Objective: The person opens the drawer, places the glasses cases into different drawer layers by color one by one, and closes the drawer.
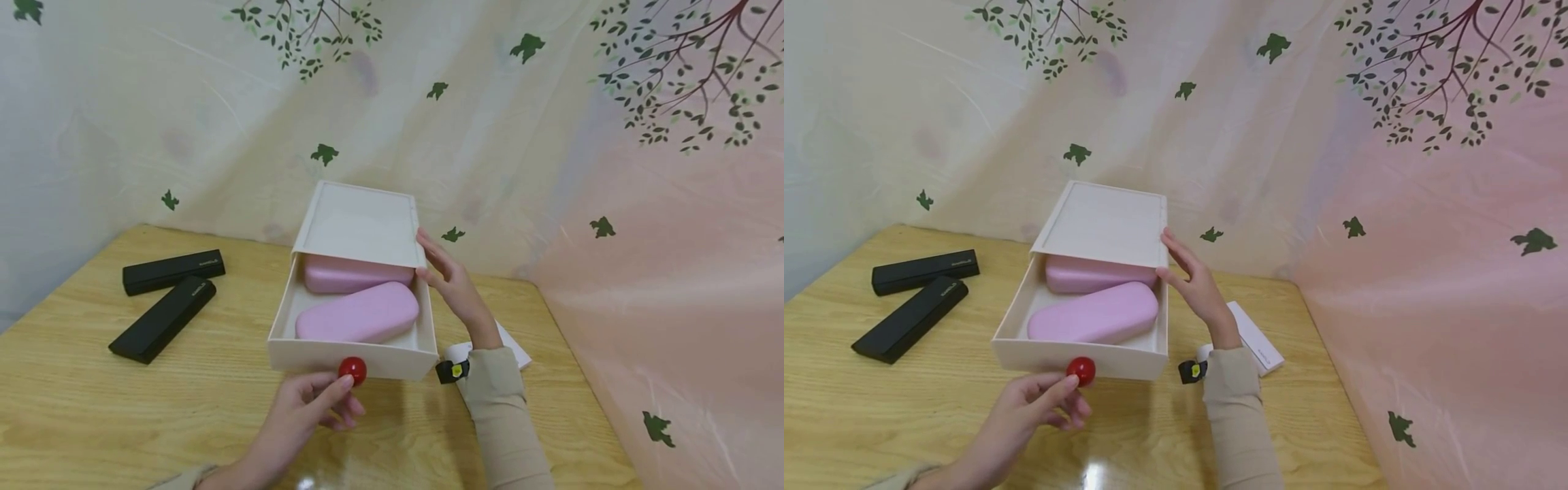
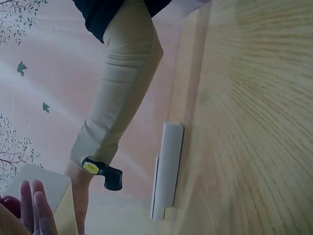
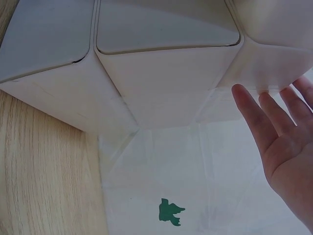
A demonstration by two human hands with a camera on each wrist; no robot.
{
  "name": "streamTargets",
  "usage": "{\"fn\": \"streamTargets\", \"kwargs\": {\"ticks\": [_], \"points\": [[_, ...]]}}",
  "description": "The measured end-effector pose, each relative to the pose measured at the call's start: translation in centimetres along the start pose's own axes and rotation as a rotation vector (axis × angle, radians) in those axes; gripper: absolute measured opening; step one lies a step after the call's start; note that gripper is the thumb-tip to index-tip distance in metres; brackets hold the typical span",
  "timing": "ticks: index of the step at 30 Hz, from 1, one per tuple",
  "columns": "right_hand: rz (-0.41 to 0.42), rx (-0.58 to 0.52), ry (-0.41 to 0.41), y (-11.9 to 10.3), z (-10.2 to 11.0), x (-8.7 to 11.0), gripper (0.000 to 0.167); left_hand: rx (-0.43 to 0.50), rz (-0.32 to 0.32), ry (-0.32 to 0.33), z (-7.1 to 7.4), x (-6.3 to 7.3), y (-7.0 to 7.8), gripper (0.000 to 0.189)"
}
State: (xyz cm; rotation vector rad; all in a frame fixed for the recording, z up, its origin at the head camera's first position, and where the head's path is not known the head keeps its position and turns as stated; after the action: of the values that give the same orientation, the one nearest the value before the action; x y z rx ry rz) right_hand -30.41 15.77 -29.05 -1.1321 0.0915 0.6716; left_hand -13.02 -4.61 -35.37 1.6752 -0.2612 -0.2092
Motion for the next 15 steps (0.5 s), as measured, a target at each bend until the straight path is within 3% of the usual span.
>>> {"fn": "streamTargets", "kwargs": {"ticks": [15], "points": [[-0.040, -0.006, -0.007, 0.15, -0.04, -0.06, 0.057, 0.059, 0.040, 0.111, -0.49, 0.00, 0.17, 0.034]]}}
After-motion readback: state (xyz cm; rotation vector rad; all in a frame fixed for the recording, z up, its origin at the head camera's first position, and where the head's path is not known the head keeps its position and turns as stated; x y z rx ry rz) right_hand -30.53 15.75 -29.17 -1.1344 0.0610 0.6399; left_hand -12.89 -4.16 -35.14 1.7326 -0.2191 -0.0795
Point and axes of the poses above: each hand's wrist, its own x-axis away from the middle knuckle, its own z-axis out of the back of the hand, y = z × x, the point moved 6 cm from there along -x, towards the middle knuckle, and after that the axes turned 3 degrees about z, right-handed, at the moved point
